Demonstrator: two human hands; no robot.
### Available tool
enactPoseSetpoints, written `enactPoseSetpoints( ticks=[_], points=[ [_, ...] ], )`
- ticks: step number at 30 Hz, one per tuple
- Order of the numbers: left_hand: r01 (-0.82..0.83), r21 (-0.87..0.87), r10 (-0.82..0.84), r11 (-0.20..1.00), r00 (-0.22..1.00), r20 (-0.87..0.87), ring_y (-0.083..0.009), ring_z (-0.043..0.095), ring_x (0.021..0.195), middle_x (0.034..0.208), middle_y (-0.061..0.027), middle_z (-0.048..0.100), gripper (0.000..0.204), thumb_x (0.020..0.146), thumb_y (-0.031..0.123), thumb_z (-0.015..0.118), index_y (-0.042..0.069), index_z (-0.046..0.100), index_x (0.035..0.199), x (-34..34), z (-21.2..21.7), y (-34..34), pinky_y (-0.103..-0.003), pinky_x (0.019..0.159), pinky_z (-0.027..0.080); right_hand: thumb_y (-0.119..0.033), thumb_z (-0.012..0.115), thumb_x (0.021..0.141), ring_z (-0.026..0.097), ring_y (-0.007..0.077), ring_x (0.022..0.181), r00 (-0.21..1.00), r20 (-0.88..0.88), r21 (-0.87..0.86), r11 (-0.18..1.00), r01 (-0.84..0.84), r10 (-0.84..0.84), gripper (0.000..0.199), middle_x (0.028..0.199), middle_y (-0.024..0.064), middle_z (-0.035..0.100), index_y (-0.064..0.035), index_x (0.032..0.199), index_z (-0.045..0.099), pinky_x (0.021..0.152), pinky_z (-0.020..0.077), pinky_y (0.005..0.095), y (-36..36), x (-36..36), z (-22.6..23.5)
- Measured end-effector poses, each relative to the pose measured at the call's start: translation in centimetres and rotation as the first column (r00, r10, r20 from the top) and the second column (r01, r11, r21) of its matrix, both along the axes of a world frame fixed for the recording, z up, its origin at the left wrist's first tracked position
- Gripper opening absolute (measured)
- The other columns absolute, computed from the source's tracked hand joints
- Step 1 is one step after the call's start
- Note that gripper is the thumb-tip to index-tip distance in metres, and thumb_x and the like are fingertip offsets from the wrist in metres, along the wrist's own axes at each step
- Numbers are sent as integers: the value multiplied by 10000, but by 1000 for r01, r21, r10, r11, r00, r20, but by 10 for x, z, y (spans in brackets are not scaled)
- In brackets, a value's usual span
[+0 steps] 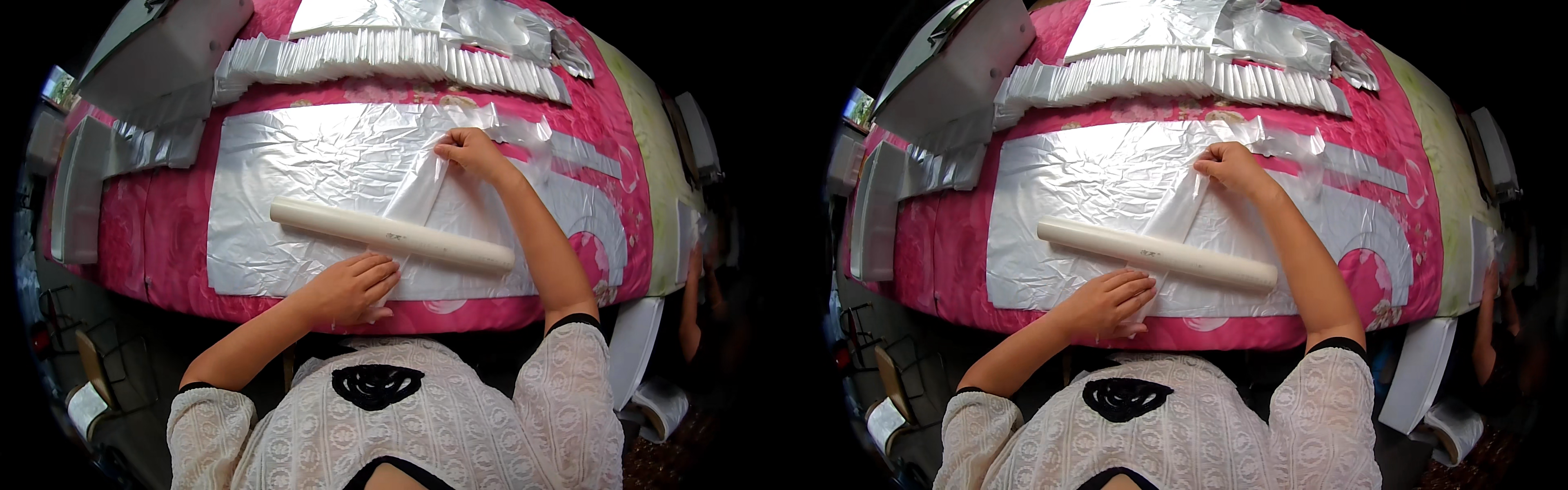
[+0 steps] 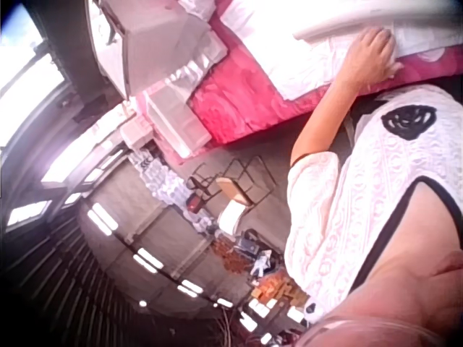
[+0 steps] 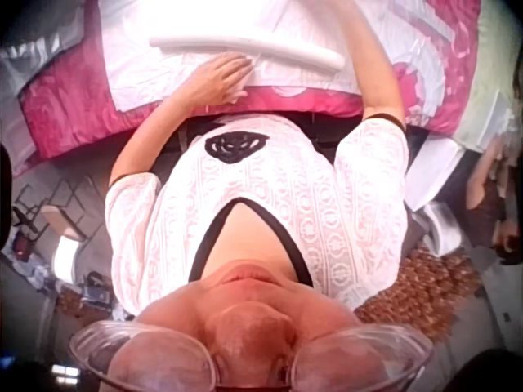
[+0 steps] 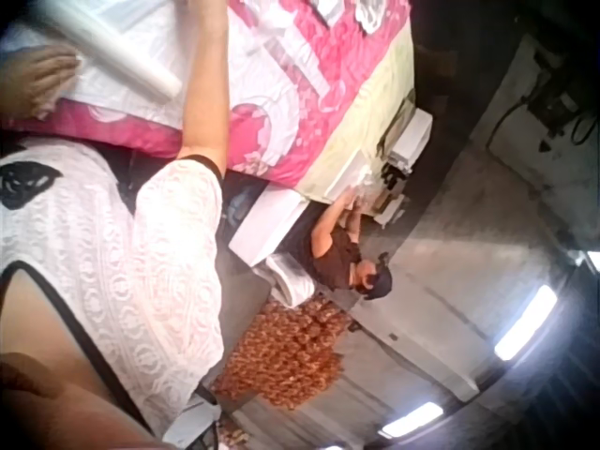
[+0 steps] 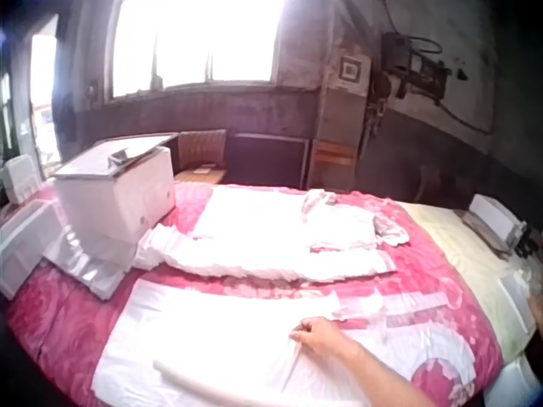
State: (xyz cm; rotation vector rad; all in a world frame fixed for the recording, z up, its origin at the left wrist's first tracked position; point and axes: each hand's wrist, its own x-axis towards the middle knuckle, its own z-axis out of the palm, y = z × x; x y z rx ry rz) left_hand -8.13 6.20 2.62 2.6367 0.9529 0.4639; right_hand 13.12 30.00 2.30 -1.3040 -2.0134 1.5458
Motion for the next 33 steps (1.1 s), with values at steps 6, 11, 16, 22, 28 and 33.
enactPoseSetpoints(
  ticks=[6, 11, 16, 22, 28, 33],
  points=[
    [-83, -102, 65, 991, 984, -163, -343, 263, 1328, 1413, -222, 295, 837, 811, 597, 449, -70, 350, 1307, 8, -14, -23, -437, 1092, 178, -187, 639, 817, 562, 123, 671, 968, 57, 178, 956, 232, -245, 308, 896, 75, 606, 7, 1053, 602, 627, 473, 265, -11, -11, 6],
    [-146, -96, 128, 985, 976, -175, -341, 249, 1333, 1417, -221, 285, 836, 796, 587, 472, -49, 342, 1323, 20, -15, -34, -445, 1088, 183, -196, 631, 811, 548, 257, 988, 997, 65, 639, 769, -2, -51, 409, 1117, 146, 559, -33, 1178, 553, 820, 452, 344, -96, -9, 24],
    [-186, -84, 166, 979, 964, -210, -337, 231, 1341, 1431, -212, 262, 822, 758, 526, 560, -22, 345, 1331, 31, -16, -46, -451, 1089, 182, -198, 631, 793, 539, 295, 954, 959, 279, 685, 689, -235, 50, 450, 1050, 116, 582, -66, 1210, 529, 847, 418, 391, -161, 3, 11],
    [-183, -54, 168, 982, 964, -206, -332, 237, 1341, 1434, -206, 260, 798, 700, 403, 646, 4, 361, 1329, 32, -17, -47, -446, 1091, 183, -221, 612, 814, 533, 262, 918, 868, 337, 797, 601, -57, -364, 433, 981, 82, 591, -65, 1210, 530, 812, 417, 385, -103, 67, 1],
    [-228, -35, 214, 973, 950, -229, -335, 242, 1338, 1429, -210, 268, 741, 697, 290, 614, 3, 359, 1331, 41, -18, -55, -453, 1090, 187, -189, 627, 797, 528, 273, 944, 949, 280, 634, 770, -72, -142, 411, 1027, 88, 603, -59, 1180, 557, 851, 414, 373, -130, 73, 26],
    [-299, 7, 294, 954, 935, -199, -333, 267, 1328, 1421, -213, 285, 628, 764, 235, 525, 7, 366, 1328, 55, -32, -68, -459, 1076, 205, -116, 672, 709, 520, 272, 999, 937, 289, 696, 628, -347, 196, 458, 1087, 76, 588, -83, 1154, 571, 896, 395, 388, -170, 38, 25]
  ],
)
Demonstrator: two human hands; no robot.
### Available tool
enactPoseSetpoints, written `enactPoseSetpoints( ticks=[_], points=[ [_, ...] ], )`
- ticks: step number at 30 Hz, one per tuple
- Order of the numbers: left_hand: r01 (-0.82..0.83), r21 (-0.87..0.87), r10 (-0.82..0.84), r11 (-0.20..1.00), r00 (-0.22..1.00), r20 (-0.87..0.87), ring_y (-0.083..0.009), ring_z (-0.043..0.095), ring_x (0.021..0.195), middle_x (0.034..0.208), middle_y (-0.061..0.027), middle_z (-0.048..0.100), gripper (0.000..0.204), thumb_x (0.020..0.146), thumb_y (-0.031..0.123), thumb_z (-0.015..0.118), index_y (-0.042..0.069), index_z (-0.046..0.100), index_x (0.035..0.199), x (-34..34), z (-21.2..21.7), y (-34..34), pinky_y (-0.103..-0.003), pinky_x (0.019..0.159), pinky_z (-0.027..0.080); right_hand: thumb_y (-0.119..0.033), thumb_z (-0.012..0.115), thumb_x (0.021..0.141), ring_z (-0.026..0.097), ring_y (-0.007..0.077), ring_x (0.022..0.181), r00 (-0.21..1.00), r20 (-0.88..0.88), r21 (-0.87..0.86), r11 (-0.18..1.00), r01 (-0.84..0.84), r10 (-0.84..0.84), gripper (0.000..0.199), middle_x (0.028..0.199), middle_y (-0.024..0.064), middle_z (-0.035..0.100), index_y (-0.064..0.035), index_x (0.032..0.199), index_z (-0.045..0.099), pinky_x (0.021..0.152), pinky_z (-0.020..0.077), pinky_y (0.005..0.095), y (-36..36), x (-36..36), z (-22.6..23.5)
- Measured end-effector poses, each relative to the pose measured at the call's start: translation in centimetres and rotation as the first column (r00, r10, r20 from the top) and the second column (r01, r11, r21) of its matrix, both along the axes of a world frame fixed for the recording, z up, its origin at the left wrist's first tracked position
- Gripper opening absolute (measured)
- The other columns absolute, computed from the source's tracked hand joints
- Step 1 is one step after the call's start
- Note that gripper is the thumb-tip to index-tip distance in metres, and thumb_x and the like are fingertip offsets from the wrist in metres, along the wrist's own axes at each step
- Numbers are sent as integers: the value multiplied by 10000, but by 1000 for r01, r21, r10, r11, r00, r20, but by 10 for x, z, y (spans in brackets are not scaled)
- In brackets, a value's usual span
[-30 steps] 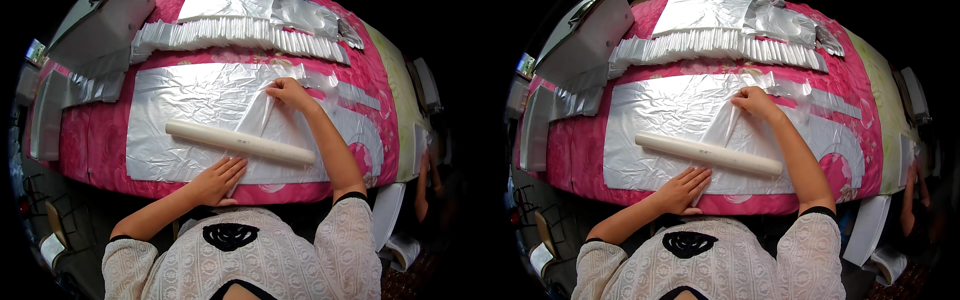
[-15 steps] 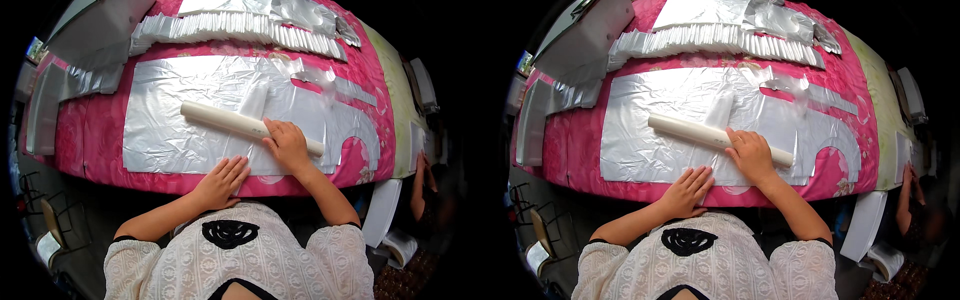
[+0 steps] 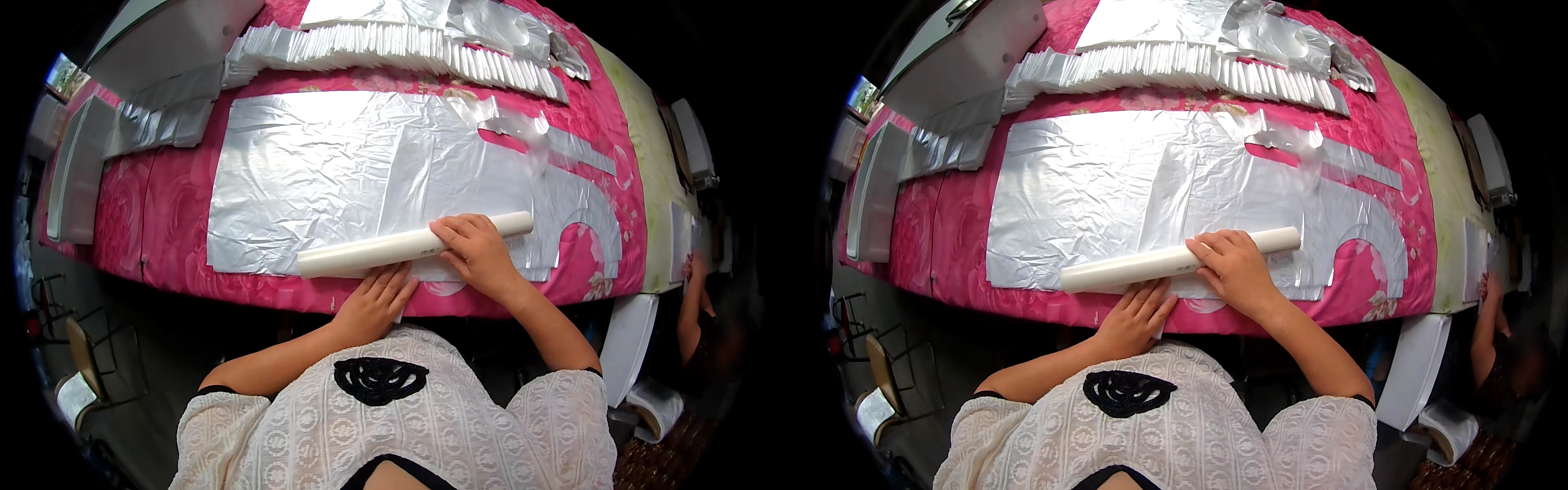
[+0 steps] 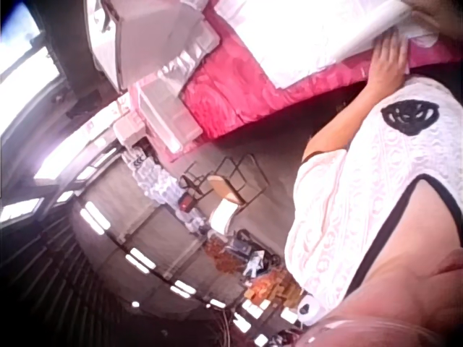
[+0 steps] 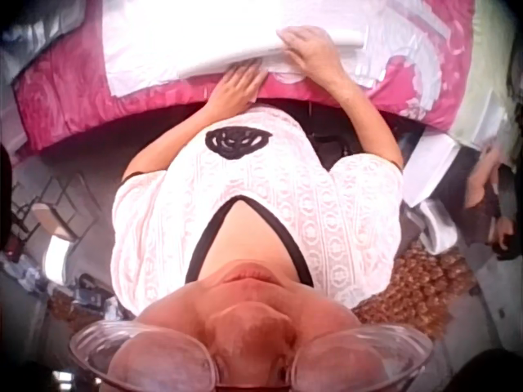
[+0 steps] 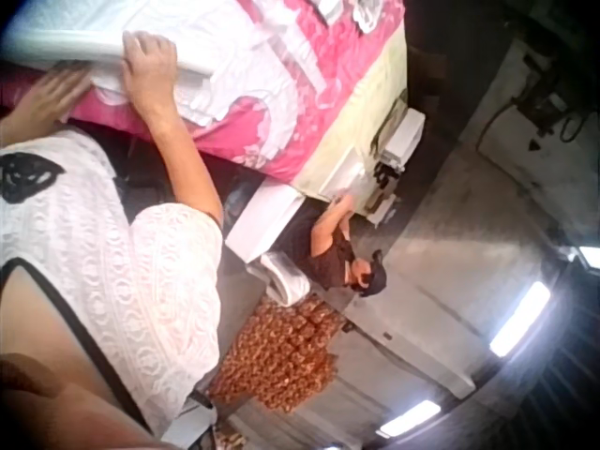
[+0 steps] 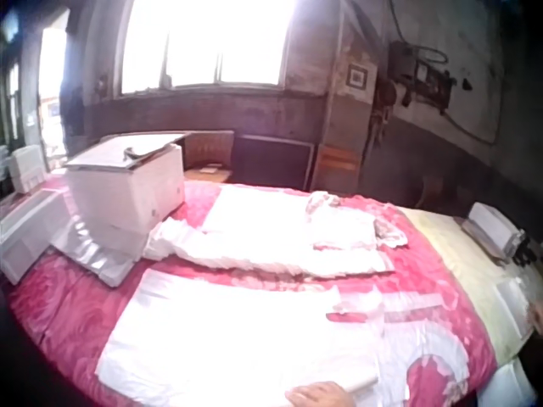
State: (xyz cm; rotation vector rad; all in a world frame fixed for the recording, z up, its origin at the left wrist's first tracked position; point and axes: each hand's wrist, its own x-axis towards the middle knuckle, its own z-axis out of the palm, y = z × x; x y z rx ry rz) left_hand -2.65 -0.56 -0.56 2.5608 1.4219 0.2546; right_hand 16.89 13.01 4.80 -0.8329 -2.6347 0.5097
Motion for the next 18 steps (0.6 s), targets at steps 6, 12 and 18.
enactPoseSetpoints(
  ticks=[6, 12, 18],
  points=[
    [-24, 74, 25, 997, 999, -22, -324, 263, 1336, 1430, -203, 279, 576, 813, 226, 469, 3, 361, 1332, 3, -8, -5, -457, 1066, 213, -111, 656, 737, 520, 265, 1006, 991, -77, 93, 989, 117, -110, 449, 1087, 66, 598, -105, 1177, 567, 903, 386, 392, 54, -34, -17],
    [237, 56, -235, 970, 971, -30, -282, 239, 1354, 1448, -161, 268, 546, 844, 196, 439, -4, 341, 1343, -20, 1, 0, -430, 1081, 221, -132, 647, 761, 522, 268, 1011, 965, -68, 80, 963, 257, -252, 435, 1101, 46, 604, -130, 1190, 574, 911, 384, 386, 113, -52, -26],
    [244, 26, -244, 969, 969, 24, -256, 284, 1336, 1425, -144, 319, 489, 854, 164, 431, -12, 392, 1309, -45, 0, -1, -417, 1086, 242, 3, 583, 714, 479, 293, 1120, 982, -182, 158, 984, 80, -51, 443, 1179, 128, 541, -37, 1155, 559, 987, 355, 386, 59, -47, -5]
  ],
)
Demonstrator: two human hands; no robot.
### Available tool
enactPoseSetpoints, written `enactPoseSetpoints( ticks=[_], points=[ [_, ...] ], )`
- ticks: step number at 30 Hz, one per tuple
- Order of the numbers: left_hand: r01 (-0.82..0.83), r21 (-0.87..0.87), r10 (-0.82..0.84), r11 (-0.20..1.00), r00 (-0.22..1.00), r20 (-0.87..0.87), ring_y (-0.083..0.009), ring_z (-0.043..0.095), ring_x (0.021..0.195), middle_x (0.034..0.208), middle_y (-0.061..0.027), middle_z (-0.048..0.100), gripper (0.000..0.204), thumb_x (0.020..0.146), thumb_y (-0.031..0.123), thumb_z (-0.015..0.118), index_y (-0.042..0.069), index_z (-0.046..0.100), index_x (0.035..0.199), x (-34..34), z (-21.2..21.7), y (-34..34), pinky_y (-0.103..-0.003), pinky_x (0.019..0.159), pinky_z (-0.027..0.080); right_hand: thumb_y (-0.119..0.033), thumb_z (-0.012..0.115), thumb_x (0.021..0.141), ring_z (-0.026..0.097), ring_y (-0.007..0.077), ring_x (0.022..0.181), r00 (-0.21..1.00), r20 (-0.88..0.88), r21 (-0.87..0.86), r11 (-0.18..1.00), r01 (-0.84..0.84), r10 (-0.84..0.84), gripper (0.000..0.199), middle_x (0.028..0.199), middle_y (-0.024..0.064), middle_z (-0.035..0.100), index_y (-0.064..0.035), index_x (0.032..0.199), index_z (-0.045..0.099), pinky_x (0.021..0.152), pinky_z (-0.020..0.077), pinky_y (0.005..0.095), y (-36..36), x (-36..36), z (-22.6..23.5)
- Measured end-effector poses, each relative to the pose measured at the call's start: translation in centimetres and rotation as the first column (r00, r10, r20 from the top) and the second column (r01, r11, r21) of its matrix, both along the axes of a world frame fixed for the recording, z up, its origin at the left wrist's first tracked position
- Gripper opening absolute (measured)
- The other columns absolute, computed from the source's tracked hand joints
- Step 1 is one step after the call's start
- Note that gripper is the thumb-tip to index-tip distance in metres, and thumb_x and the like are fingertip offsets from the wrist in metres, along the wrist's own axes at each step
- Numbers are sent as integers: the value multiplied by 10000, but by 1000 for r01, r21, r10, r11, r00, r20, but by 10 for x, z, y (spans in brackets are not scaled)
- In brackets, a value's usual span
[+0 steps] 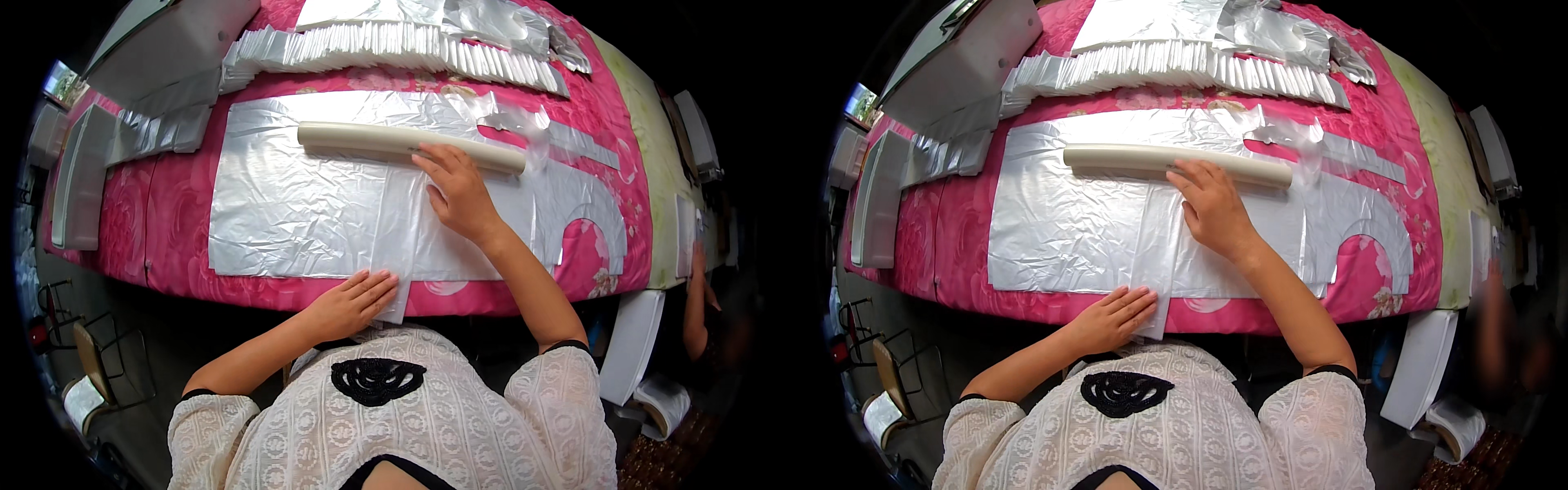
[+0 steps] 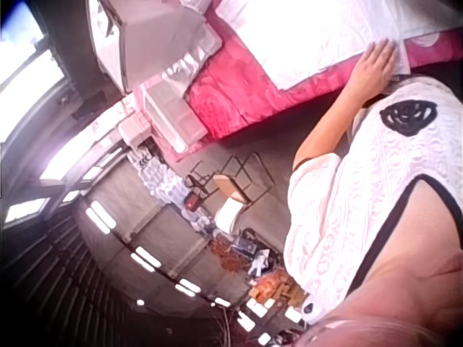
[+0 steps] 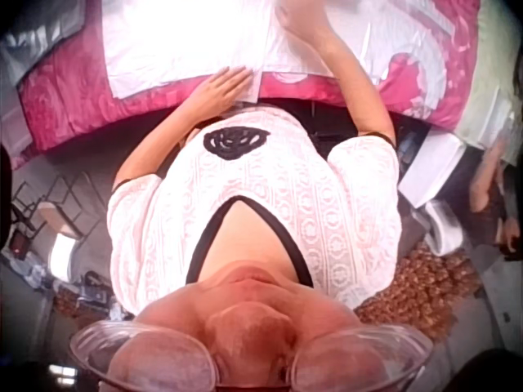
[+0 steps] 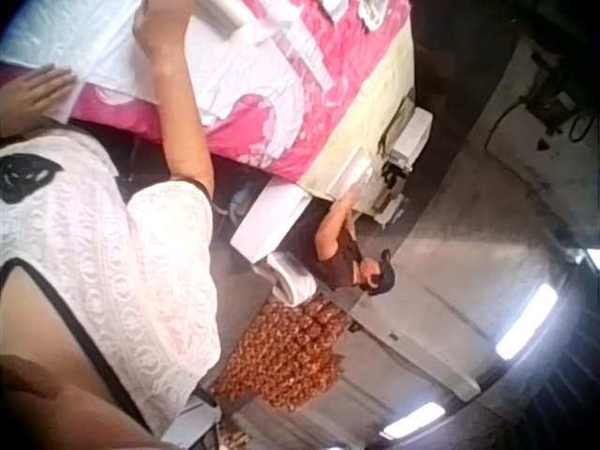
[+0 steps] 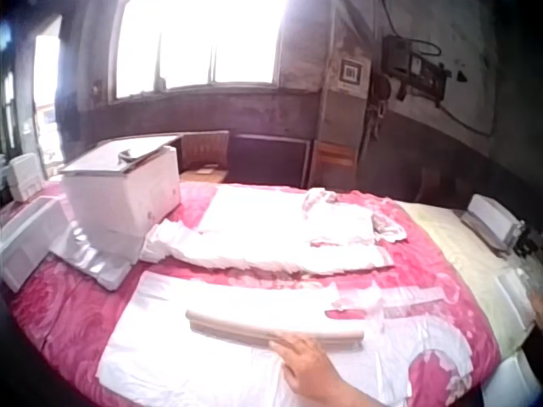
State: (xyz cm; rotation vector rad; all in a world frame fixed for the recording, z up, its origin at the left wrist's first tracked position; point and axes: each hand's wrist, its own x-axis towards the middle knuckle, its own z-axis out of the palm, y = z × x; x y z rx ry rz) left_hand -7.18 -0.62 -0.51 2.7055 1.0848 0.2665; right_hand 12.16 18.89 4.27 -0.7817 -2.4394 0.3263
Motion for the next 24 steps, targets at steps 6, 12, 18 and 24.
enactPoseSetpoints(
  ticks=[6, 12, 18, 24],
  points=[
    [104, -72, -85, 992, 970, 228, -274, 395, 1265, 1354, -145, 415, 468, 835, 150, 495, -22, 437, 1266, 5, 1, -1, -420, 1047, 321, 19, 558, 659, 485, 300, 1125, 940, 49, -237, 919, -316, 336, 463, 1182, 141, 535, 1, 1121, 549, 964, 395, 383, -87, 17, -20],
    [99, -9, -78, 995, 832, 550, -287, 436, 1222, 1313, -155, 451, 614, 740, 234, 671, 1, 445, 1261, 12, 13, 15, -410, 1021, 361, 9, 574, 676, 542, 277, 1029, 983, -15, -184, 966, -182, 182, 363, 1087, 116, 577, -7, 1039, 585, 881, 451, 363, -90, 18, -29],
    [-129, -27, 132, 991, 963, 235, -261, 496, 1162, 1271, -123, 500, 755, 588, 170, 723, 23, 436, 1270, -4, 19, 43, -409, 990, 379, -4, 596, 692, 575, 251, 949, 992, -42, -132, 983, -124, 119, 298, 998, 90, 599, -38, 988, 614, 782, 486, 339, -89, 17, -28],
    [-280, -242, 360, 929, 833, 421, -277, 606, 924, 1083, -134, 603, 551, 707, 105, 633, -12, 469, 1220, 2, 21, 60, -400, 842, 457, -80, 611, 757, 628, 230, 722, 990, -123, -450, 893, 3, -66, 171, 796, 85, 651, -31, 910, 666, 652, 500, 323, -76, 16, -26]
  ],
)
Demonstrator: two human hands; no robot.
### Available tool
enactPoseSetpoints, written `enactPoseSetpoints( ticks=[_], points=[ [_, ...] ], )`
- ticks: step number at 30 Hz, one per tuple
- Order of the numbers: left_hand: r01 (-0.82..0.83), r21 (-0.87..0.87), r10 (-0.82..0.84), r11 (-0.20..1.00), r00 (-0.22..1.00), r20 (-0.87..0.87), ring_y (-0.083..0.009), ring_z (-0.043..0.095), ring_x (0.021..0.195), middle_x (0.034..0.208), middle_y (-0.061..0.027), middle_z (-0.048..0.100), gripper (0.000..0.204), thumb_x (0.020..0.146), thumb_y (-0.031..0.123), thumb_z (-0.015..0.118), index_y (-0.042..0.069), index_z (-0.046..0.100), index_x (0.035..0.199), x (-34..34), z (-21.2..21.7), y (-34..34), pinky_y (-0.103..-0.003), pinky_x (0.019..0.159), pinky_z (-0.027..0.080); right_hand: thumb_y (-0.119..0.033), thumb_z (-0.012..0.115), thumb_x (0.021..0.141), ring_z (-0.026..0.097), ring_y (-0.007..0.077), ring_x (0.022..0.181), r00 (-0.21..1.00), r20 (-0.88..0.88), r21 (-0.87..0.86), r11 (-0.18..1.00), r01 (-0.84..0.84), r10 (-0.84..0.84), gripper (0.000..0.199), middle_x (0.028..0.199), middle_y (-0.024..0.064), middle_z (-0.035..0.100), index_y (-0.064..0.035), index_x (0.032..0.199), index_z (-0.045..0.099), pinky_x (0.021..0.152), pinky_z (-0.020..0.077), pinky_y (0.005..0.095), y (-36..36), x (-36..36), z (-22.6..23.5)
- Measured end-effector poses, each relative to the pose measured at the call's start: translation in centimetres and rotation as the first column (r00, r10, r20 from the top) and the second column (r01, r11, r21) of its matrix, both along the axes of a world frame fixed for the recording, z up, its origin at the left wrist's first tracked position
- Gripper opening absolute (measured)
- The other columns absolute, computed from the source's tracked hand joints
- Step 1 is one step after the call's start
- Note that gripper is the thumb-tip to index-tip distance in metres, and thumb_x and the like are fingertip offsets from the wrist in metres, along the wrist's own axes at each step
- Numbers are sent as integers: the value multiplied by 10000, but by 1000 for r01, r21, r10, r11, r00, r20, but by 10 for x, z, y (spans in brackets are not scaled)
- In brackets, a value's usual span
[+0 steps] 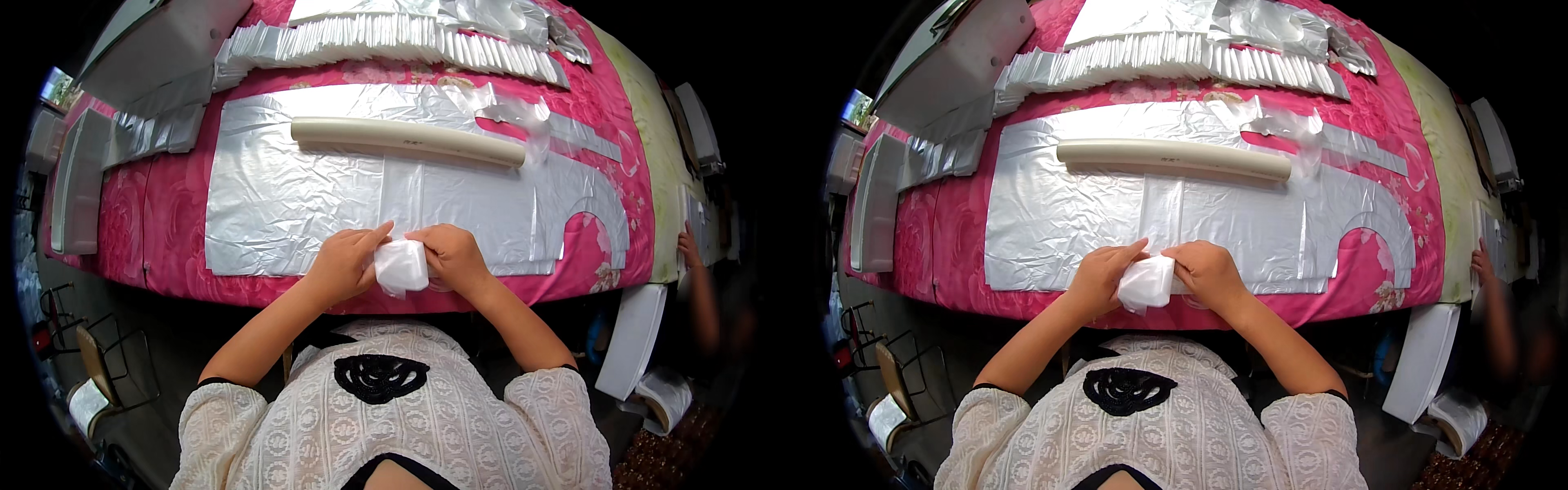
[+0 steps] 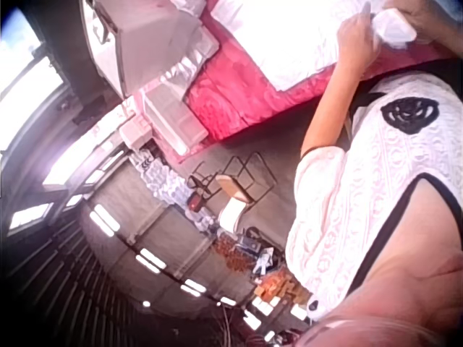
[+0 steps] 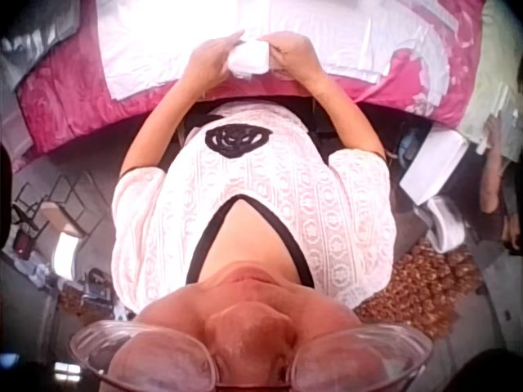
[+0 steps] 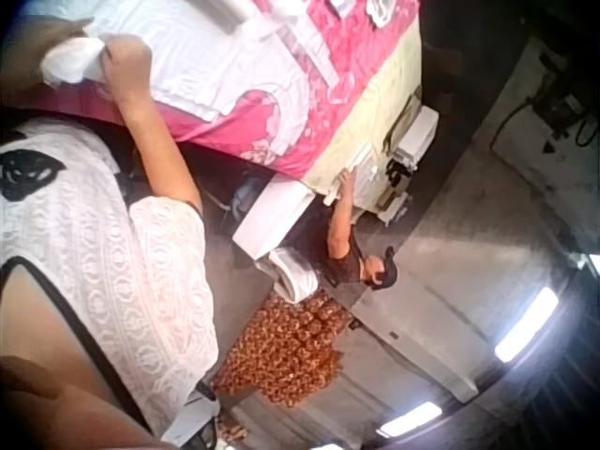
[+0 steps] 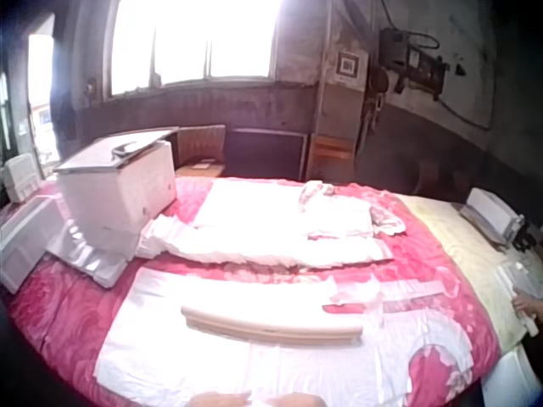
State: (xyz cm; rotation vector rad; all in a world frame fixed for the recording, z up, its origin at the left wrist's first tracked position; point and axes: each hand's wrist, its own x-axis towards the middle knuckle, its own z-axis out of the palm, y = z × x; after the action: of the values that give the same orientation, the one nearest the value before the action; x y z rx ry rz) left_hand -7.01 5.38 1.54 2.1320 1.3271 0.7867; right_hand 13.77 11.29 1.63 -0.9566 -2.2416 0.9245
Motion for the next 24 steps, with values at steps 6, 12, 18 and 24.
enactPoseSetpoints(
  ticks=[6, 12, 18, 24],
  points=[
    [-315, -108, 332, 943, 918, 218, -331, 522, 1058, 1255, -208, 472, 533, 827, 145, 560, -32, 378, 1296, 13, 5, 18, -406, 895, 423, -206, 598, 837, 593, 111, 515, 964, 209, -660, 704, 262, -163, 253, 613, 83, 624, 40, 812, 652, 510, 448, 253, 36, -18, 21],
    [-78, 2, 74, 997, 935, -346, -323, 206, 1354, 1446, -207, 229, 701, 826, 315, 544, -47, 270, 1361, 31, -9, 1, -440, 1094, 164, -208, 621, 825, 574, 92, 536, 960, 238, -732, 622, 277, -148, 224, 639, 62, 622, 7, 761, 630, 503, 431, 234, 42, -18, 20],
    [-63, 6, 60, 998, 910, -409, -308, 214, 1352, 1444, -193, 241, 729, 809, 347, 554, -38, 277, 1363, 29, -6, 3, -428, 1094, 168, -169, 708, 720, 576, 244, 995, 919, 293, 164, 961, 224, -264, 429, 1103, 171, 572, 2, 1087, 566, 808, 469, 338, 13, -18, 16],
    [-42, 106, 67, 994, 966, -249, -296, 418, 1216, 1305, -174, 444, 590, 757, 233, 624, -34, 431, 1247, 16, -1, 20, -396, 1000, 331, -157, 667, 738, 449, 288, 1199, 942, 271, 337, 897, -285, 197, 522, 1276, 140, 490, -14, 1214, 506, 1002, 366, 366, 41, 2, -7]
  ],
)
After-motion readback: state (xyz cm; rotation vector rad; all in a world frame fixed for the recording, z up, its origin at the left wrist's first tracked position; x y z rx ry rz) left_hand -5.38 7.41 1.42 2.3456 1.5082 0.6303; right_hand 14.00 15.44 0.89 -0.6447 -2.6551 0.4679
